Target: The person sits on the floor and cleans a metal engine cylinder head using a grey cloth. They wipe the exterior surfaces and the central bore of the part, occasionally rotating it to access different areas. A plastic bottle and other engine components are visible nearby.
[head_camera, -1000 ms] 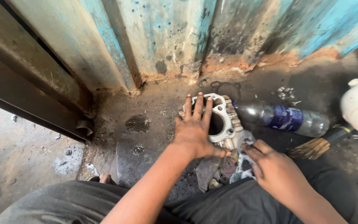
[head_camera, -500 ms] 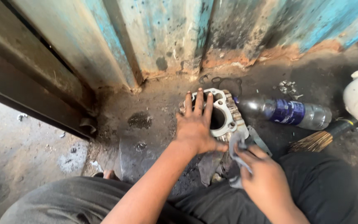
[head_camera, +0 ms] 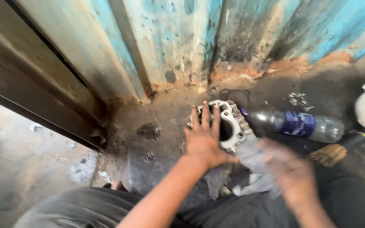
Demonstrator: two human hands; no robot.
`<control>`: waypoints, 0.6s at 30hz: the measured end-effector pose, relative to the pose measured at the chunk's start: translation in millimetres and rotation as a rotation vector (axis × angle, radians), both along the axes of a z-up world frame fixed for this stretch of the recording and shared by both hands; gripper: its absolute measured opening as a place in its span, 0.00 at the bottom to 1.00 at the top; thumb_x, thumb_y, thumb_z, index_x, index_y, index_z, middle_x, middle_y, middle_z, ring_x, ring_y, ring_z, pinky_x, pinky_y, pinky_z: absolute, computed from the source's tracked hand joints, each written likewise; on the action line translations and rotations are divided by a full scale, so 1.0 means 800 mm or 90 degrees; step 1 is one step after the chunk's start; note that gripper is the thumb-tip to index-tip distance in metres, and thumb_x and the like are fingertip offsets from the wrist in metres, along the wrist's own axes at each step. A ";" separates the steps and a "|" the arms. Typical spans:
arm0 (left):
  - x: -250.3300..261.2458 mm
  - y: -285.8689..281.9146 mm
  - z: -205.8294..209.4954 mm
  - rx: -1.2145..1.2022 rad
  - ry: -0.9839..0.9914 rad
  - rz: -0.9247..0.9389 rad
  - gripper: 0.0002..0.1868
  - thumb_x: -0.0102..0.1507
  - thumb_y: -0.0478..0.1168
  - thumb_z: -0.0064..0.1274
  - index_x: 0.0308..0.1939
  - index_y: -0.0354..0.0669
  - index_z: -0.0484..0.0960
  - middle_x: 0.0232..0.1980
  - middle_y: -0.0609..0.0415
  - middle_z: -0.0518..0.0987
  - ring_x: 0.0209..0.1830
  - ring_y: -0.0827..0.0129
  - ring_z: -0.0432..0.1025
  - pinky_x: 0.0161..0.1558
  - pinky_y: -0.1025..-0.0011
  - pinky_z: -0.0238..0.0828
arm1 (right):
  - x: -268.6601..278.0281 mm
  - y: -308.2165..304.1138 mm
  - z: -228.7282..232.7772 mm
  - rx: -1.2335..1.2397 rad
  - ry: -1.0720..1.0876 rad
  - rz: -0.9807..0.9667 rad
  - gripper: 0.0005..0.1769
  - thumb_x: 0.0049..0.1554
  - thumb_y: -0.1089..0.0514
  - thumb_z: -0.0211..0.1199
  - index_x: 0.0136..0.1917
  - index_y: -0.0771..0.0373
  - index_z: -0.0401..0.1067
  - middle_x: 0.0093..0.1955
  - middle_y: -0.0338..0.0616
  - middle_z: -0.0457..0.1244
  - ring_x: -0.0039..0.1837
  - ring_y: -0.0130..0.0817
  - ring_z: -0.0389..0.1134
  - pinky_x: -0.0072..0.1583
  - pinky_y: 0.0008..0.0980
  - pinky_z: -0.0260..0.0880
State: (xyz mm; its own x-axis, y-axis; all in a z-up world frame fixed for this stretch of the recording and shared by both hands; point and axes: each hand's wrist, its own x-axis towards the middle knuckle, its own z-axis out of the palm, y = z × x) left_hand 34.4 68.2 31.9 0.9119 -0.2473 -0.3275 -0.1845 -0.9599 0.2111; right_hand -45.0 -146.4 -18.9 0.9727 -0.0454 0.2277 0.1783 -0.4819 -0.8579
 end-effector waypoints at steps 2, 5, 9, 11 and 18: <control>-0.003 -0.008 0.006 -0.016 0.030 0.025 0.83 0.42 0.81 0.63 0.81 0.47 0.27 0.84 0.40 0.27 0.82 0.36 0.25 0.70 0.33 0.44 | 0.023 -0.012 0.006 0.060 0.076 -0.260 0.15 0.63 0.60 0.60 0.63 0.64 0.76 0.54 0.57 0.71 0.51 0.51 0.71 0.50 0.42 0.71; -0.003 -0.014 0.005 -0.032 0.051 0.078 0.80 0.44 0.80 0.62 0.80 0.51 0.25 0.84 0.38 0.31 0.82 0.36 0.31 0.70 0.37 0.47 | 0.045 0.000 -0.006 -0.251 0.028 -0.246 0.13 0.53 0.65 0.64 0.53 0.66 0.77 0.52 0.56 0.70 0.52 0.50 0.73 0.56 0.43 0.72; 0.022 0.002 -0.020 -0.064 -0.100 0.139 0.64 0.55 0.73 0.57 0.80 0.45 0.38 0.74 0.37 0.59 0.72 0.41 0.55 0.65 0.39 0.55 | -0.011 0.047 -0.006 -0.513 0.170 -0.071 0.24 0.55 0.62 0.58 0.64 0.49 0.75 0.64 0.55 0.63 0.50 0.54 0.72 0.53 0.45 0.73; 0.027 0.018 -0.042 -0.095 -0.213 0.180 0.55 0.59 0.66 0.56 0.78 0.38 0.52 0.66 0.40 0.71 0.64 0.47 0.67 0.60 0.43 0.64 | -0.040 0.050 0.001 -0.386 0.215 0.044 0.29 0.49 0.60 0.63 0.64 0.43 0.77 0.62 0.48 0.66 0.52 0.50 0.73 0.54 0.40 0.74; 0.036 0.021 -0.060 -0.011 -0.259 0.116 0.35 0.59 0.66 0.57 0.50 0.36 0.78 0.48 0.43 0.80 0.51 0.50 0.74 0.47 0.52 0.71 | 0.031 -0.006 0.003 -0.183 -0.063 -0.187 0.21 0.60 0.63 0.59 0.67 0.63 0.73 0.65 0.57 0.67 0.65 0.51 0.71 0.65 0.42 0.69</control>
State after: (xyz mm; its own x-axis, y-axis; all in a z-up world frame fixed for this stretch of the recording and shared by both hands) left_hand 63.3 85.1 -15.9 0.9948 -0.0731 0.0702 -0.0844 -0.9813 0.1731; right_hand -20.0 -151.5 -16.6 0.9007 -0.2376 0.3638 0.0734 -0.7421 -0.6663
